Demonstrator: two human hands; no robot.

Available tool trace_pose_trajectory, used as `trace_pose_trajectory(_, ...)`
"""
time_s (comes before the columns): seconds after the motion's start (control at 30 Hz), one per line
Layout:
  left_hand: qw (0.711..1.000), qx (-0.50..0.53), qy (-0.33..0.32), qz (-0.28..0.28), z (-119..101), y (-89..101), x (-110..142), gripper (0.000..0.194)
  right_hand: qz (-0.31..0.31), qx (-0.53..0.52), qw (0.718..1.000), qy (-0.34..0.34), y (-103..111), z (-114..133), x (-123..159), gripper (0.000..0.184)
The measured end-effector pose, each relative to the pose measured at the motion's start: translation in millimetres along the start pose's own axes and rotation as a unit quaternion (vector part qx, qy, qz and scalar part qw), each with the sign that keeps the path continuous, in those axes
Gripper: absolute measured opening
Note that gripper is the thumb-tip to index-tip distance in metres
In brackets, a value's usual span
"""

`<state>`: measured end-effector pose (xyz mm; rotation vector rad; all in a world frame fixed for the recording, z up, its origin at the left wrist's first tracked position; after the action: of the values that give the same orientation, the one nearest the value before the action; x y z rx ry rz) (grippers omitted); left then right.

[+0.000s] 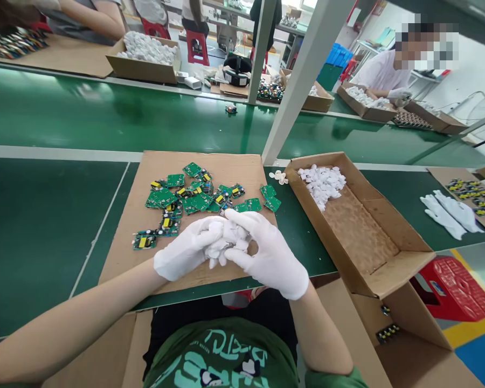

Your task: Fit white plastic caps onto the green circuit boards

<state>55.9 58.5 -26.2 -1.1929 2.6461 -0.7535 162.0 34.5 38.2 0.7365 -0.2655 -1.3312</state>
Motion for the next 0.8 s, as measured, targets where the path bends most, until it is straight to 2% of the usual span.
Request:
trace_pose_trajectory(0.1, 1.000, -0.010, -0.002, 0.005, -4.0, -0.4, -0.1, 0.050, -0.052, -0.052, 0.996, -0.051, 1.3, -10.8, 9.5, 0.047)
trace_pose_trajectory(0.2, 0.999, -0.033, -0.010, 0.005, -5.3, 2.5, -1.3, 0.052, -0.081, -0.052, 0.994, -0.058, -1.0, -9.5, 15.6, 0.038)
trace_pose_trajectory(0.3, 0.999, -0.044, 0.004, 0.011, -0.5, 4.0, -1.3, 0.046, -0.103, -0.072, 0.990, -0.067, 0.2, -4.5, 17.0, 0.032)
trace_pose_trajectory(0.4, 0.998, -0.054, 0.006, 0.023, 1.4, 1.1, 0.6, 0.036, -0.131, -0.154, 0.972, -0.121, 4.4, -9.0, 15.1, 0.020)
trace_pose_trajectory(0.5, 0.998, -0.064, -0.005, 0.007, -1.5, 0.8, 2.8, 0.034, -0.119, -0.232, 0.951, -0.167, 1.3, -15.7, 10.8, 0.012)
trace_pose_trajectory(0.57, 0.997, -0.075, -0.012, -0.007, -4.2, 1.7, 3.8, 0.032, -0.125, -0.269, 0.937, -0.182, 0.4, -20.2, 8.8, 0.012)
trace_pose_trajectory(0.7, 0.995, -0.093, -0.014, -0.017, -7.9, 3.2, 5.3, 0.032, -0.178, -0.321, 0.906, -0.209, 3.5, -30.8, 8.8, 0.029)
trace_pose_trajectory(0.8, 0.993, -0.119, -0.015, -0.001, -9.2, 2.0, 6.2, 0.029, -0.163, -0.290, 0.919, -0.211, 4.3, -30.5, 5.4, 0.018)
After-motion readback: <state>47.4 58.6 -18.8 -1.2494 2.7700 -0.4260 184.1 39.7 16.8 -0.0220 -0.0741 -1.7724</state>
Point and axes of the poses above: each hand's wrist, its own x-axis away from the middle knuckle, its own y-axis out of the back of the hand, z = x × y, the point moved 8 cm from there along -x, towards the middle knuckle, and after that the axes turned 2 degrees about -y, right-handed, at the moved point
